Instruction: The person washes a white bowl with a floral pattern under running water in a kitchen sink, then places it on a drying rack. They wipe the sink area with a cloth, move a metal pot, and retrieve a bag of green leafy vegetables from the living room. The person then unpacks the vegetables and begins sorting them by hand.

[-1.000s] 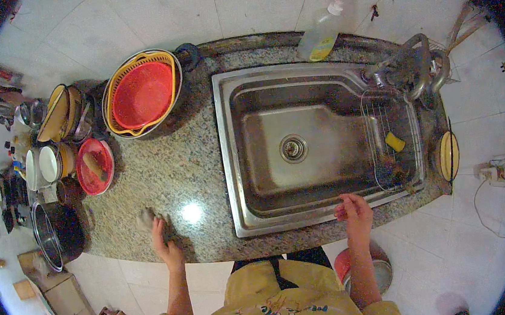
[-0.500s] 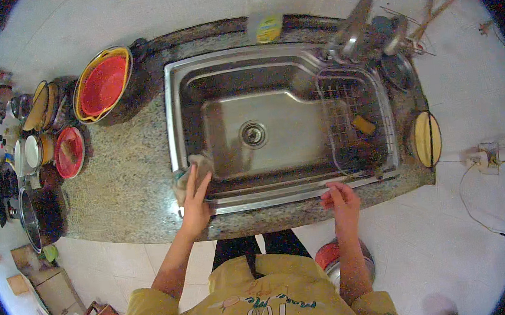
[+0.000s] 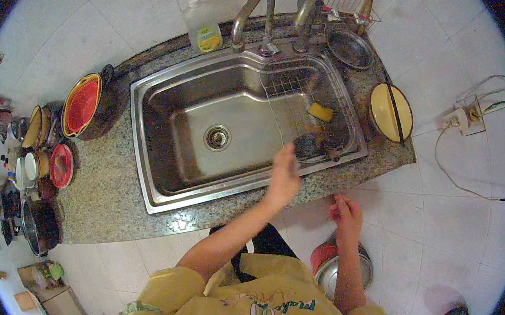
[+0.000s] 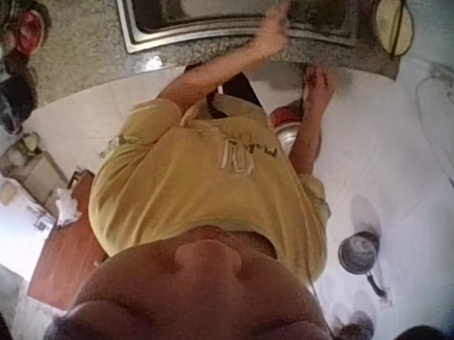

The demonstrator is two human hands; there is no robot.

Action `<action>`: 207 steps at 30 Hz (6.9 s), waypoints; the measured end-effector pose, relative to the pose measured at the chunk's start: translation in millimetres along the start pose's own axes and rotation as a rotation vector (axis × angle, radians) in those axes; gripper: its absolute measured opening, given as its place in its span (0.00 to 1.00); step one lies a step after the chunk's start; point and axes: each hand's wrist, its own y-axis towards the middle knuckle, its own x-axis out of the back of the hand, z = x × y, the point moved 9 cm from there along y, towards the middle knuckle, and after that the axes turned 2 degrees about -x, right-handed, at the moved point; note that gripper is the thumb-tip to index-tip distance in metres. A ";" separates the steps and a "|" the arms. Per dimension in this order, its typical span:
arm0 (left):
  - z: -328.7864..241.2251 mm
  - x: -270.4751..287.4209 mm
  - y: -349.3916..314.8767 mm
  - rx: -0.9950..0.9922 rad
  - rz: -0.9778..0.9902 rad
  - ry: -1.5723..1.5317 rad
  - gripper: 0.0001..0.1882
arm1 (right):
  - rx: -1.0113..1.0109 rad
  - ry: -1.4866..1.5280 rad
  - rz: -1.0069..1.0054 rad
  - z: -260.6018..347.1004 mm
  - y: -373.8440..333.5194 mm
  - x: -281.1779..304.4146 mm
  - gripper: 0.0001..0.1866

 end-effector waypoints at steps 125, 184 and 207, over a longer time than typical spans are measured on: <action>160.8 571.6 -33.1 0.159 -0.690 1.177 0.23 | -0.094 -0.229 0.091 -44.0 -44.3 -235.0 0.08; 67.4 232.6 159.0 0.447 0.498 -1.390 0.21 | -0.028 0.128 -0.245 -51.4 -94.7 -117.6 0.10; -16.4 173.7 155.9 -0.237 0.329 0.322 0.20 | -0.066 0.286 -0.286 -64.8 -93.6 -25.9 0.10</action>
